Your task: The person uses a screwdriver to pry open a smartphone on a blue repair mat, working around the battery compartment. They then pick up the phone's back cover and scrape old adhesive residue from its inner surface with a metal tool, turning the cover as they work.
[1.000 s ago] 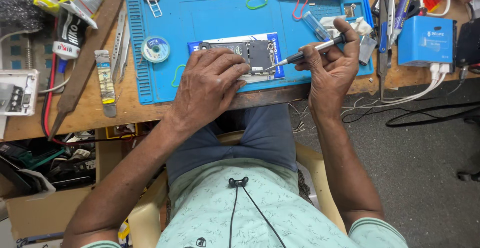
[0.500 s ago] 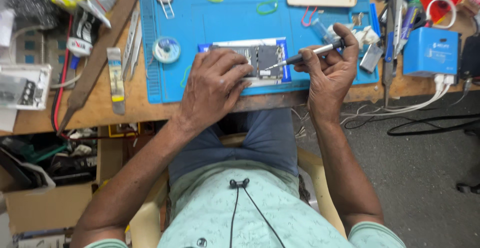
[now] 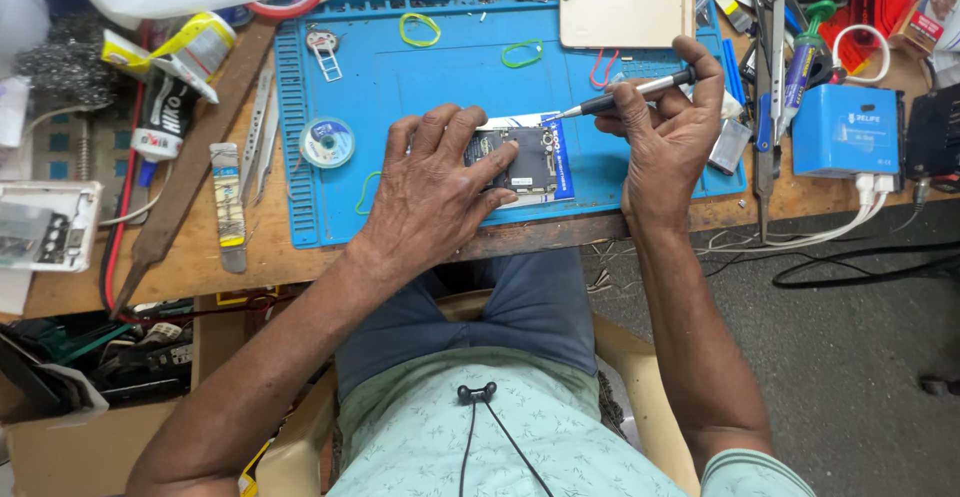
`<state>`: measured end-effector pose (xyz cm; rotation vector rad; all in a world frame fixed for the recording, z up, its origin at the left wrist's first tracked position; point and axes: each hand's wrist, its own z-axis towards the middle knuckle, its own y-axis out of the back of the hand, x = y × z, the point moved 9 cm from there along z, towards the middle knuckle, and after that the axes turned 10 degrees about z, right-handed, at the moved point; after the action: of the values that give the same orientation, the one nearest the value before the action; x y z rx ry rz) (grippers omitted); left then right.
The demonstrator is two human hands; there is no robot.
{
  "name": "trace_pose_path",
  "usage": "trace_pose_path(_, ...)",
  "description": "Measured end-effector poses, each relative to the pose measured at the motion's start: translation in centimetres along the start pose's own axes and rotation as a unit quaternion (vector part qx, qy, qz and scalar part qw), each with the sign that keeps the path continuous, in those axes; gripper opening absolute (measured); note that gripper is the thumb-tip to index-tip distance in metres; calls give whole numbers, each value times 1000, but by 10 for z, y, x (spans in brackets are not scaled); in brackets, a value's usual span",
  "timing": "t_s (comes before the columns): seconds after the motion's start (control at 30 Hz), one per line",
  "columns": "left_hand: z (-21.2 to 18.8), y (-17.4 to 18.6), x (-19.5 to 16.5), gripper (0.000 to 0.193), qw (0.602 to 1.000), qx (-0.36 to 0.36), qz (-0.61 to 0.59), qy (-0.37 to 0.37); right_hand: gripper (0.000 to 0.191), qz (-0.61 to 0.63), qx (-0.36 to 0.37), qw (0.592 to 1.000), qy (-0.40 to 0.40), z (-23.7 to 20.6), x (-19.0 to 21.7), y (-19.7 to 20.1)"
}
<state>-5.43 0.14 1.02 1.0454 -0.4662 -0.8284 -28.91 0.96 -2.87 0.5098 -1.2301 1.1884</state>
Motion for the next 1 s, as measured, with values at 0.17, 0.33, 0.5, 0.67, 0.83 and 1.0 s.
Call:
trace_pose_path(0.17, -1, -1, 0, 50, 1000, 11, -16, -6, 62, -1, -29, 1000, -3, -5, 1, 13)
trace_pose_path(0.33, 3, -2, -5, 54, 999, 10, -32, -19, 62, -1, -33, 999, -9, -6, -2, 12)
trace_pose_path(0.5, 2, -6, -5, 53, 999, 9, -32, -15, 61, 4, -32, 999, -9, -8, -1, 13)
trace_pose_path(0.67, -3, -9, -7, 53, 1000, 8, -21, -20, 61, -9, -21, 1000, -18, -19, 2, 15)
trace_pose_path(0.83, -3, -11, -8, 53, 1000, 19, -11, -20, 62, -18, -17, 999, -30, -26, 1, 17)
trace_pose_path(1.0, -3, -11, -8, 54, 1000, 21, -5, -20, 62, -27, 4, 999, -29, -26, -1, 14)
